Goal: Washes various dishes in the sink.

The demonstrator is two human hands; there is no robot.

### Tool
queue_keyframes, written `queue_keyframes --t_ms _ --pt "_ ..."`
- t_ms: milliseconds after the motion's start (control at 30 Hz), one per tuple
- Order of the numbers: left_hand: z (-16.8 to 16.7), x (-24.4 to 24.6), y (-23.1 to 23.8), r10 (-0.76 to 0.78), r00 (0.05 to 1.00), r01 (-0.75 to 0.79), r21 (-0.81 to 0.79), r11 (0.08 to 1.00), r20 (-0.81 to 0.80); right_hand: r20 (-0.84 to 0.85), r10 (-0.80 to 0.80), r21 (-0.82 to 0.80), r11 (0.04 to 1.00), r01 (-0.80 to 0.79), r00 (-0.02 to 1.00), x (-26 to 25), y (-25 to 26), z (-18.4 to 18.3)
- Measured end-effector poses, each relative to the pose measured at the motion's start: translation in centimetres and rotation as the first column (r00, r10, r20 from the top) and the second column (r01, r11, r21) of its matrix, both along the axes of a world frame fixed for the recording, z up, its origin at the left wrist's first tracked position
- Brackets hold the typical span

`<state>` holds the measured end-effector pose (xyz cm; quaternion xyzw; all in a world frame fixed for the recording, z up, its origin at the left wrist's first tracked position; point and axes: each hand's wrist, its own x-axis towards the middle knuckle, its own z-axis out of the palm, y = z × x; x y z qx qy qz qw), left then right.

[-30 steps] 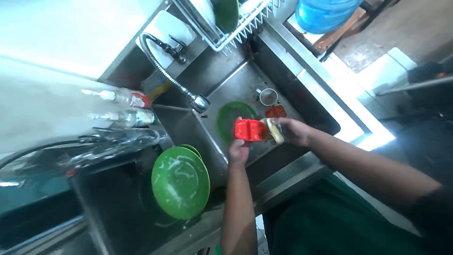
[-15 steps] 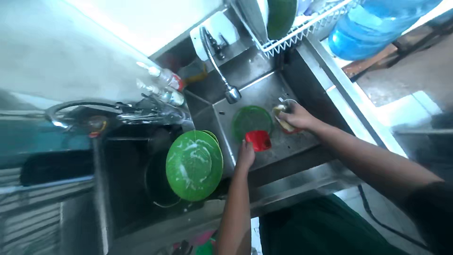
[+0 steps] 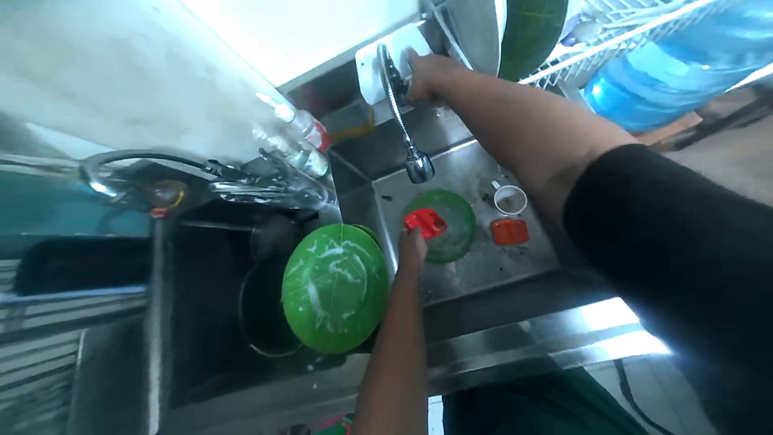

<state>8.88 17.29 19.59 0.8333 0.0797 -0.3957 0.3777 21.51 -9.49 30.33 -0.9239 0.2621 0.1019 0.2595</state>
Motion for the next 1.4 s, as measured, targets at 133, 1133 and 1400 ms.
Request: queue_keyframes --t_ms 133,1133,1400 --pt "-0.3 0.4 0.0 0.04 0.999 -0.04 -0.041 0.998 -0.015 -0.018 0.035 -0.06 0.998 -0.036 0.999 0.7 -0.2 -0.6" --pt "-3.2 -1.3 0.2 -0.098 0.995 0.099 0.06 0.993 -0.01 0.062 -0.365 0.617 0.746 0.252 0.929 -1.1 0.0 -6.7" --pt "-3.6 -2.0 0.2 -0.03 0.98 0.052 0.11 0.993 -0.196 -0.037 -0.484 0.846 0.451 0.285 0.874 -0.8 0.5 -5.3"
